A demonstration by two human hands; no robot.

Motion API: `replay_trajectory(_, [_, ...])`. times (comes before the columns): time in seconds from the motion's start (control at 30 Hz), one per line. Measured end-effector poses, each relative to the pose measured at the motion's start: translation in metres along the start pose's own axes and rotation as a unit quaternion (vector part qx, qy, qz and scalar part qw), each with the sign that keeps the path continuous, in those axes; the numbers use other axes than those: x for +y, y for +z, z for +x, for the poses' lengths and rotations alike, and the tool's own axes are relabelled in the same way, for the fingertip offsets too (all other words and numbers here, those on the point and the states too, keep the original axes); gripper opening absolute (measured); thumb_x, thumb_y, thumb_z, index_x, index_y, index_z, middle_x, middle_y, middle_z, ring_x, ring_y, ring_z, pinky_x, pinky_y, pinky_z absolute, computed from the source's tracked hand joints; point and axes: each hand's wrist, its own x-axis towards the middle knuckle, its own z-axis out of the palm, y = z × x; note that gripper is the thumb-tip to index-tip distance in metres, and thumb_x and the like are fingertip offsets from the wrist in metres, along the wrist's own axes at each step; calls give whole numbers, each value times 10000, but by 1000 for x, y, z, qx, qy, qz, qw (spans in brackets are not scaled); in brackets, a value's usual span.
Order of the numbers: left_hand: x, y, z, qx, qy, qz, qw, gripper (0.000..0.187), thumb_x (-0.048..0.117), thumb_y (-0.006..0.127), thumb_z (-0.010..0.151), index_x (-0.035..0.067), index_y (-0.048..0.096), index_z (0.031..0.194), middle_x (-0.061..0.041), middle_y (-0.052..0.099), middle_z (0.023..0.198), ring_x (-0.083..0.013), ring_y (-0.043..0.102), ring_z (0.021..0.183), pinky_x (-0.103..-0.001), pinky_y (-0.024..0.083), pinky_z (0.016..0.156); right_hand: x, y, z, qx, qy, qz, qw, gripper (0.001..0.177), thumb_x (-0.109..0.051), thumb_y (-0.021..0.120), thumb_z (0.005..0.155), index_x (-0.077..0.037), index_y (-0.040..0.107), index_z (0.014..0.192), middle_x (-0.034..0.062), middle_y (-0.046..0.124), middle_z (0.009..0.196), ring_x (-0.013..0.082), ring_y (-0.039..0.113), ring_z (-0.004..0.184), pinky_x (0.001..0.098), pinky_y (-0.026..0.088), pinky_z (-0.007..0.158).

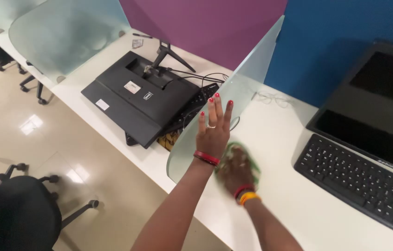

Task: Cleaning a computer workstation area, including the desk surface, monitor, keyboard, and peripherals with a cloth.

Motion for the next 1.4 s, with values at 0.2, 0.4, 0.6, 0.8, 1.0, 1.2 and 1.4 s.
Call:
replay_trajectory(0.2, [9, 19, -3, -8, 5, 30, 1000, 665, 180, 491, 1053, 97, 264, 1673, -176, 413, 1636, -296, 391, 1490, -508, 210, 1215, -17, -24, -103, -116, -192, 134, 965, 683, -496, 490, 987, -72, 408, 1516, 269, 248, 1605, 438, 156, 1491, 581, 73, 1194])
replay_trajectory(0.4, [6, 18, 5, -22, -13, -15, 1000, 677, 206, 564, 1022, 76, 324, 1641, -173, 349, 1660, -317, 332, 1511, -530, 216, 1225, 67, -20, -217, -154, -263, 141, 942, 736, -590, 450, 1018, -107, 373, 1568, 268, 225, 1643, 466, 153, 1500, 597, 38, 1183])
replay_trajectory(0.6, [2, -25, 13, -61, -23, 20, 998, 873, 413, 697, 912, 45, 384, 1639, -203, 324, 1660, -310, 281, 1533, -520, 157, 1238, 209, 20, -341, 94, -248, -4, 964, 785, -700, 373, 991, -142, 389, 1544, 188, 289, 1608, 390, 206, 1511, 553, 68, 1225])
replay_trajectory(0.8, [15, -43, 28, -103, -91, -32, 990, 1043, 539, 795, 812, 57, 364, 1630, -198, 329, 1629, -310, 287, 1512, -551, 154, 1222, 227, 30, -375, -238, 351, -252, 870, 786, -690, 334, 969, -183, 290, 1568, 168, 208, 1678, 350, 148, 1587, 525, 223, 1208])
replay_trajectory(1.0, [21, -9, 25, -60, -105, -27, 992, 1064, 524, 817, 818, 71, 335, 1651, -165, 364, 1602, -293, 327, 1482, -535, 226, 1190, 142, 36, -265, 101, 76, -55, 991, 774, -568, 379, 902, -14, 384, 1442, 271, 237, 1600, 439, 178, 1513, 614, 202, 1152])
replay_trajectory(1.2, [21, 10, 25, 16, -119, -69, 990, 775, 295, 725, 906, 77, 431, 1589, -142, 469, 1518, -299, 423, 1383, -479, 441, 1078, 110, -4, -129, 43, -28, -14, 999, 721, -519, 341, 978, 14, 353, 1464, 292, 175, 1613, 431, 136, 1506, 541, 122, 1200])
replay_trajectory(1.4, [25, 14, 28, 61, -131, 8, 989, 528, 107, 585, 1038, 130, 511, 1560, -95, 557, 1457, -246, 509, 1312, -411, 469, 1040, 111, -21, 4, -59, 160, -86, 982, 758, -586, 268, 1021, -76, 305, 1581, 254, 204, 1642, 375, 159, 1543, 593, 128, 1214])
